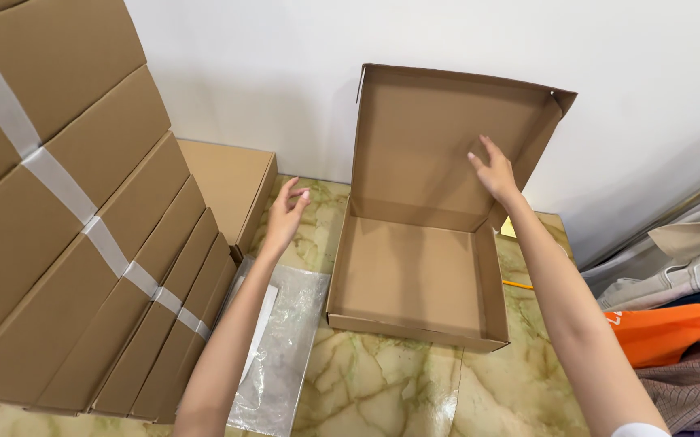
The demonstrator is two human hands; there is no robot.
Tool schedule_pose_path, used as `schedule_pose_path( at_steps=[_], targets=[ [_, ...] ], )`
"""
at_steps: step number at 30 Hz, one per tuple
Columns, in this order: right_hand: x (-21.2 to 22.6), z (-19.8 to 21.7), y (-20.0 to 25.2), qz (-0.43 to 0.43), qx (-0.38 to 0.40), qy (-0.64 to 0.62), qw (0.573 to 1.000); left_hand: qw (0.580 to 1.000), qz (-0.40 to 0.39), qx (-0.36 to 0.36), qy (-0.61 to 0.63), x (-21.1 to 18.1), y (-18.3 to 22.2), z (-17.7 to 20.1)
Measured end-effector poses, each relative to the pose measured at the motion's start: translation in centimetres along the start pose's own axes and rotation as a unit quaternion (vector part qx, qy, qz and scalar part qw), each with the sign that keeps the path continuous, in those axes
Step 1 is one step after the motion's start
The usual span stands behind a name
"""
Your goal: The person places a white folded item wrapped in plastic into a cardboard box, closes the lid, and secures the box by tying a white ribbon around it in a cross pattern and finishing with a bow.
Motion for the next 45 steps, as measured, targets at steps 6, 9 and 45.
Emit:
schedule_pose_path(
  at_steps=[6,9,45],
  targets=[
    [1.3,1.0,0.9,-0.002,0.006,0.376,0.926,1.000,0.002,-0.003,-0.011,2.6,0.9,1.2],
    [0.0,1.1,-1.3,-0.023,0.016,0.390,0.920,1.000,-0.009,-0.002,-0.008,1.1,1.7,0.9],
    [-0.5,-23.1,31.9,0.010,0.219,0.026,0.975,0.839,0.341,0.018,-0.423,27.2,20.5,8.5]
  ],
)
Point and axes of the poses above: each hand's wrist, its own y-axis away from the middle knuckle, its own z-axis out of the back of the hand, x = y × z, the point moved 7 cm from there along -y, towards the middle knuckle, and after that the axes turned 10 degrees about x, right-handed, at the moved point
